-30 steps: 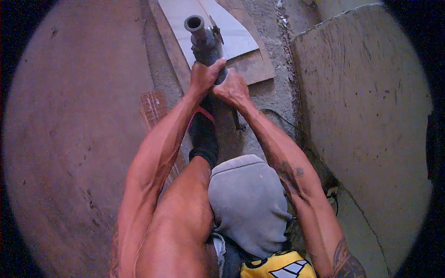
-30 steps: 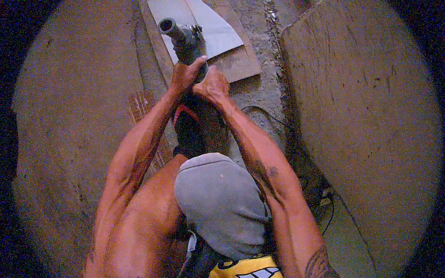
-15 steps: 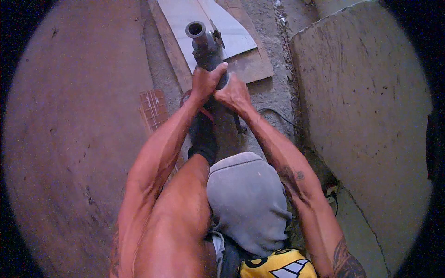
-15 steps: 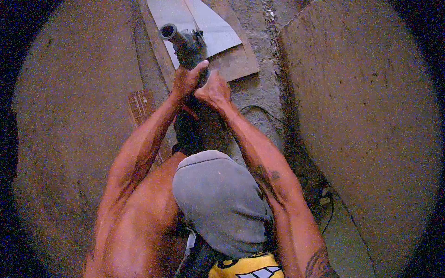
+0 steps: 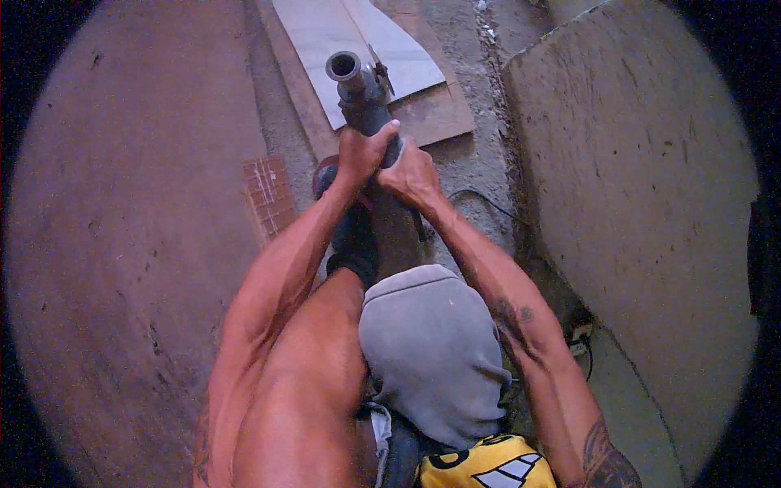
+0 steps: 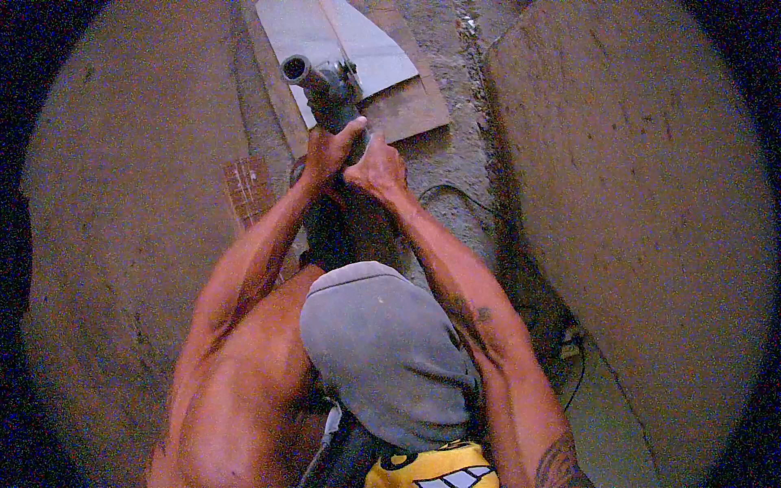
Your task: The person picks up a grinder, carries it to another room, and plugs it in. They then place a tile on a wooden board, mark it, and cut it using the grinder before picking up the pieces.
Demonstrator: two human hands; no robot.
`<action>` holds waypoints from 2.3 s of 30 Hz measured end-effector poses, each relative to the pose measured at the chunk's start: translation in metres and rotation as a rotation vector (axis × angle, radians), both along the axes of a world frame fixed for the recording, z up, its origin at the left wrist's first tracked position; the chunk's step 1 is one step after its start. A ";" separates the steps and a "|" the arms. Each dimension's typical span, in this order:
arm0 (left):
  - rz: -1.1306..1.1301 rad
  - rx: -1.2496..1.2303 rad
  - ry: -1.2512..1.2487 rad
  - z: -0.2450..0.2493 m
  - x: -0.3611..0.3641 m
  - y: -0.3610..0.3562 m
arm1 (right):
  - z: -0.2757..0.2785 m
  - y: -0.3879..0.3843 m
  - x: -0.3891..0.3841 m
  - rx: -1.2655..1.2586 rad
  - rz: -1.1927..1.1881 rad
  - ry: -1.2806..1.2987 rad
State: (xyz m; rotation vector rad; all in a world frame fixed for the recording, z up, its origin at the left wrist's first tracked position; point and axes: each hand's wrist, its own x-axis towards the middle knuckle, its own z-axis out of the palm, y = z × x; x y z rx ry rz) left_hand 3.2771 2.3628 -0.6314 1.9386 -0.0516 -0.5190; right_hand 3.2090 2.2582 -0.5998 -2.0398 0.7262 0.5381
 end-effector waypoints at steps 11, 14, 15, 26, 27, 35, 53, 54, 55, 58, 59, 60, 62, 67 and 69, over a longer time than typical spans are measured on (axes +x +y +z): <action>-0.008 -0.109 -0.195 0.000 -0.020 0.000 | 0.006 -0.002 -0.020 0.020 0.036 -0.033; 0.003 -0.047 -0.116 0.014 -0.031 -0.002 | 0.007 -0.002 -0.029 0.019 0.028 -0.017; -0.001 -0.036 -0.100 0.011 -0.033 -0.002 | 0.009 -0.002 -0.032 0.021 0.012 -0.029; 0.043 -0.026 -0.052 0.012 -0.053 -0.003 | 0.007 0.002 -0.051 0.004 -0.006 -0.056; 0.045 -0.002 -0.046 0.010 -0.053 -0.003 | 0.004 0.002 -0.050 0.001 -0.004 -0.062; 0.062 -0.070 -0.161 0.034 -0.001 -0.004 | -0.002 -0.001 -0.003 0.034 0.011 -0.257; 0.273 0.051 -0.208 0.025 0.224 0.031 | -0.004 0.025 0.234 -0.004 0.138 -0.407; 0.263 0.038 -0.187 0.024 0.223 0.031 | -0.005 0.026 0.234 0.003 0.138 -0.401; 0.250 0.034 -0.155 0.030 0.233 0.034 | 0.001 0.028 0.243 0.018 0.135 -0.385; 0.214 -0.006 -0.152 0.019 0.244 0.036 | 0.006 0.028 0.245 0.021 0.115 -0.362; 0.205 -0.023 -0.158 0.014 0.264 0.039 | 0.010 0.030 0.262 0.015 0.109 -0.351; 0.217 -0.006 -0.161 0.017 0.264 0.038 | 0.007 0.030 0.266 -0.002 0.116 -0.355; 0.238 0.031 -0.161 0.024 0.269 0.034 | 0.002 0.031 0.277 -0.034 0.126 -0.355; 0.228 -0.068 -0.133 0.012 0.283 0.037 | -0.006 0.031 0.291 -0.027 0.124 -0.317; 0.229 -0.087 -0.108 0.010 0.284 0.037 | -0.005 0.031 0.291 -0.034 0.121 -0.316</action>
